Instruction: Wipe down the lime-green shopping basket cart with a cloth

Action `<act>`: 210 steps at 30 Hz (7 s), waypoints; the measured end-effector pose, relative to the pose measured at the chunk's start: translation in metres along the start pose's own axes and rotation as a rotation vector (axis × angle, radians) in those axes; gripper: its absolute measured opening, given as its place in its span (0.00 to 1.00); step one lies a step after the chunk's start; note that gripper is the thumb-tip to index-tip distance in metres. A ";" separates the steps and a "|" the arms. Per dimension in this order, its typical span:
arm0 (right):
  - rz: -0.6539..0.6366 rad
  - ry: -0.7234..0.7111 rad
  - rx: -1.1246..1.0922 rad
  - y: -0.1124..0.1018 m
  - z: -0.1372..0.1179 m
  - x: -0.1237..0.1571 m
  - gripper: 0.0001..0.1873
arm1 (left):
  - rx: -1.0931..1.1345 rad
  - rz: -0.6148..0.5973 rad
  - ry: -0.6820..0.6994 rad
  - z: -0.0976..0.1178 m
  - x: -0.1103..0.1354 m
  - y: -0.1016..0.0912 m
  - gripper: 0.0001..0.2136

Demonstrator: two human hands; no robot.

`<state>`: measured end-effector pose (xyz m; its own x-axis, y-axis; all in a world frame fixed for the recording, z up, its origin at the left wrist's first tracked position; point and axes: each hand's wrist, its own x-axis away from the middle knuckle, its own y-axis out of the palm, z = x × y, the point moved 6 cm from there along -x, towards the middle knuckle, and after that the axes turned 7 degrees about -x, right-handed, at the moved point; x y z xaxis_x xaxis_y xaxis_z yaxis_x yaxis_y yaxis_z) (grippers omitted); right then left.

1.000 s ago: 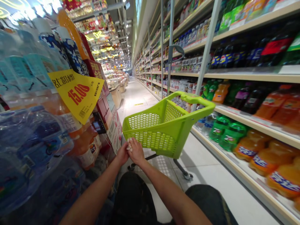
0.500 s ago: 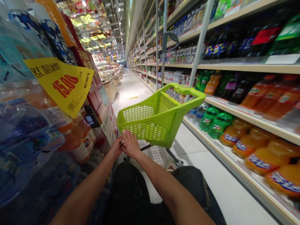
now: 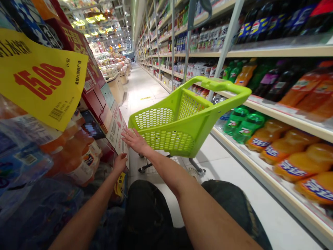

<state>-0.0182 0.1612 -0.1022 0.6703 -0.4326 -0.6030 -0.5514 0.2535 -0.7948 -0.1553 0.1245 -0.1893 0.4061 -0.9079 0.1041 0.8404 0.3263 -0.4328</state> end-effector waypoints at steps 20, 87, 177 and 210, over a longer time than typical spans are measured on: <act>0.234 0.363 -0.274 0.010 0.006 0.059 0.30 | 0.509 -0.250 -0.249 0.031 0.026 0.053 0.11; 0.209 0.144 0.214 -0.053 0.061 0.112 0.21 | -1.224 -0.010 0.718 0.110 0.065 0.109 0.33; 0.327 0.395 0.448 -0.219 0.152 0.185 0.25 | -1.163 -0.179 0.787 0.182 0.078 0.181 0.37; 0.012 0.456 0.063 -0.129 0.064 0.162 0.26 | -1.081 -0.249 0.713 0.105 0.142 0.074 0.39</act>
<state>0.1933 0.1139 -0.1017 0.3689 -0.7625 -0.5315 -0.5174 0.3067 -0.7989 0.0022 0.0472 -0.1125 -0.2736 -0.9598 -0.0633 0.0212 0.0598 -0.9980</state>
